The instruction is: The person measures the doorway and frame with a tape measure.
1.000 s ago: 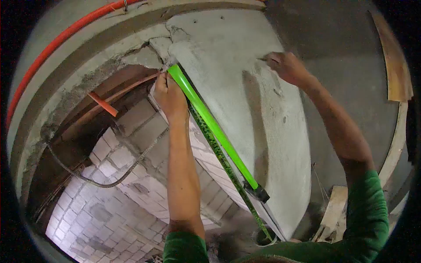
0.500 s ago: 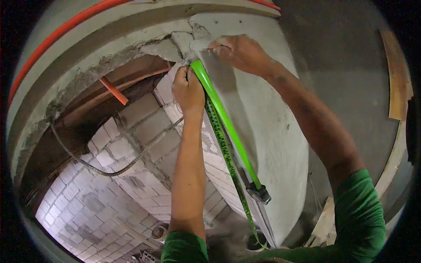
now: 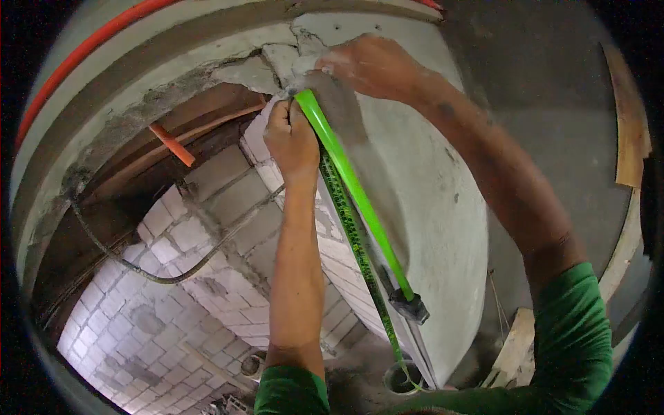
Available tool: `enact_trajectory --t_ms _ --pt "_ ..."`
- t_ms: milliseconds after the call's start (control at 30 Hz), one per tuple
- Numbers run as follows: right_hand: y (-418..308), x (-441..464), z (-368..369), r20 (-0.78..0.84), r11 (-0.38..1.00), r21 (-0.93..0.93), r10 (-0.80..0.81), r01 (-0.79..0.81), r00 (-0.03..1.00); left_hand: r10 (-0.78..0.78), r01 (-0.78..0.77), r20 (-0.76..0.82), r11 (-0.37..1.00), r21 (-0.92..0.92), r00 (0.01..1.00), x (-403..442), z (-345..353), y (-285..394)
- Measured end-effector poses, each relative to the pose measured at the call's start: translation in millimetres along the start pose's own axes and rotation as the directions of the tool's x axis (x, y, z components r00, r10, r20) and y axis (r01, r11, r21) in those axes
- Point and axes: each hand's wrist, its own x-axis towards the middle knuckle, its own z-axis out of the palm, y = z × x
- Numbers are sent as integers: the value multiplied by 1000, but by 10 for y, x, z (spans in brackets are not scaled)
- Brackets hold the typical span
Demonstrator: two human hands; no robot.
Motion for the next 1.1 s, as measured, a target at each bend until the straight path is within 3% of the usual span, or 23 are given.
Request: enact_trajectory --t_ms 233,300,367,433,467,500,567,633,700,800,867,900,967,1000,1100 --pt "213 -90 52 -22 995 -103 9 -11 1000 -19 20 49 999 -28 999 28 7 -85" --pt "497 -201 -90 251 858 -513 123 24 960 4 -4 62 1000 -4 998 53 20 -149" --pt "874 -600 -85 561 804 -592 354 63 748 41 -43 73 999 20 997 20 -3 -152" --pt "923 -1354 24 249 913 -316 342 -258 906 86 -85 -6 995 60 996 16 8 -54" --pt "647 -1577 -96 244 874 -168 485 -456 840 -12 11 33 999 34 999 14 0 -26" --pt "297 -1747 -206 284 783 -24 601 -621 747 -8 7 31 999 34 999 13 -5 -16" --pt "-34 -2204 -61 388 688 210 594 -695 705 -62 60 43 997 42 997 11 -22 -2" --pt "-303 -2618 227 416 653 333 545 -680 728 -13 10 57 999 49 998 5 -63 35" --pt "-835 -2776 238 552 242 636 522 -733 650 34 -38 63 998 56 997 -2 -71 71" --pt "-1412 -2826 193 570 205 674 467 -710 676 33 -40 48 989 143 998 12 -85 126" --pt "-1646 -2867 231 526 345 608 500 -715 688 104 -112 48 972 205 993 2 -101 169" --pt "-1716 -2875 273 532 348 615 479 -708 698 101 -106 33 969 224 994 8 -114 178" --pt "-1812 -2983 374 632 558 361 442 -747 636 46 -56 68 987 152 997 0 -110 216" --pt "-1881 -3094 452 529 528 476 467 -703 709 108 -117 64 983 142 992 -5 -99 184" --pt "-1985 -3205 499 481 559 403 544 -724 688 72 -89 87 974 206 994 -39 -69 188"
